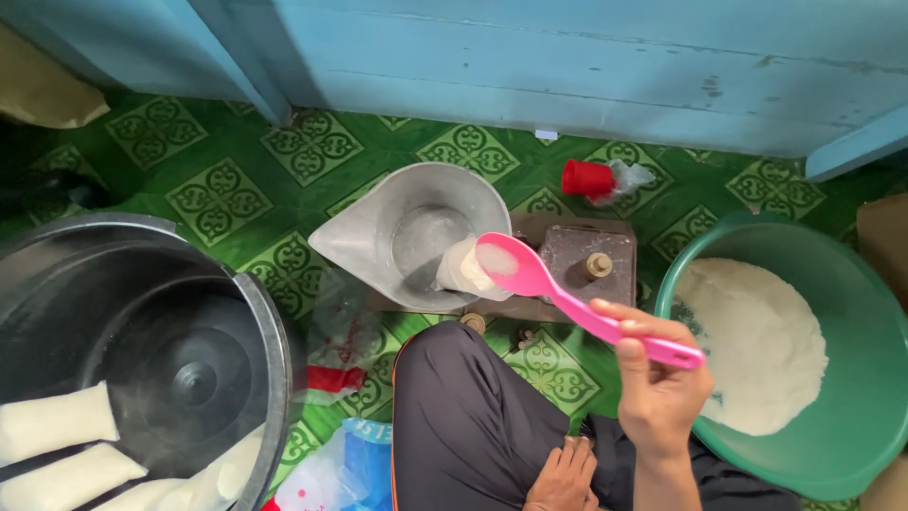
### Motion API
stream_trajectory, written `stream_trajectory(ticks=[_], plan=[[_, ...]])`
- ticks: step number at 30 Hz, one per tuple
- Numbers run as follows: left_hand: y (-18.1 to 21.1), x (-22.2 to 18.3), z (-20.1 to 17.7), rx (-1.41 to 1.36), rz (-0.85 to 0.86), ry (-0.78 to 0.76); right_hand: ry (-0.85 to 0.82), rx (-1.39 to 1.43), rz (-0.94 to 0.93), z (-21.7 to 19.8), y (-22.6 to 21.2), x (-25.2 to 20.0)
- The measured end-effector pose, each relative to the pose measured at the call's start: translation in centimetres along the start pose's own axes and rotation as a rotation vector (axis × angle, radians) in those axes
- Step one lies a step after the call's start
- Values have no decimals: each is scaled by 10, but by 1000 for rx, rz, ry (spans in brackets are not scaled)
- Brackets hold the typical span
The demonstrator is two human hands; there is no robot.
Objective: Packaging sugar into small plastic bags using a scoop and a funnel setup while sitting on the floor.
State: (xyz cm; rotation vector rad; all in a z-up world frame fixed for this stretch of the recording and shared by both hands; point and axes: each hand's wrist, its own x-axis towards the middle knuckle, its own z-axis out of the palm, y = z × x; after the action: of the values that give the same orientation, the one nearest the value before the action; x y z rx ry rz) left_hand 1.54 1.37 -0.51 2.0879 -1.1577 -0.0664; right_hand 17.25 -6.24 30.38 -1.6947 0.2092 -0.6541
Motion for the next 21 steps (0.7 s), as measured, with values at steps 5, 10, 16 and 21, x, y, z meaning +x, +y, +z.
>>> stream_trajectory(ticks=[5, 10, 16, 21], plan=[[-1, -1, 3, -9, -5, 2, -174, 11, -80, 5, 5, -3], [0, 1, 1, 33, 3, 12, -149, 53, -94, 2, 8, -4], [3, 3, -7, 7, -17, -59, 94, 109, -84, -17, 15, -4], [11, 9, -24, -66, -41, -130, 271, 467, 82, -48, 22, -2]])
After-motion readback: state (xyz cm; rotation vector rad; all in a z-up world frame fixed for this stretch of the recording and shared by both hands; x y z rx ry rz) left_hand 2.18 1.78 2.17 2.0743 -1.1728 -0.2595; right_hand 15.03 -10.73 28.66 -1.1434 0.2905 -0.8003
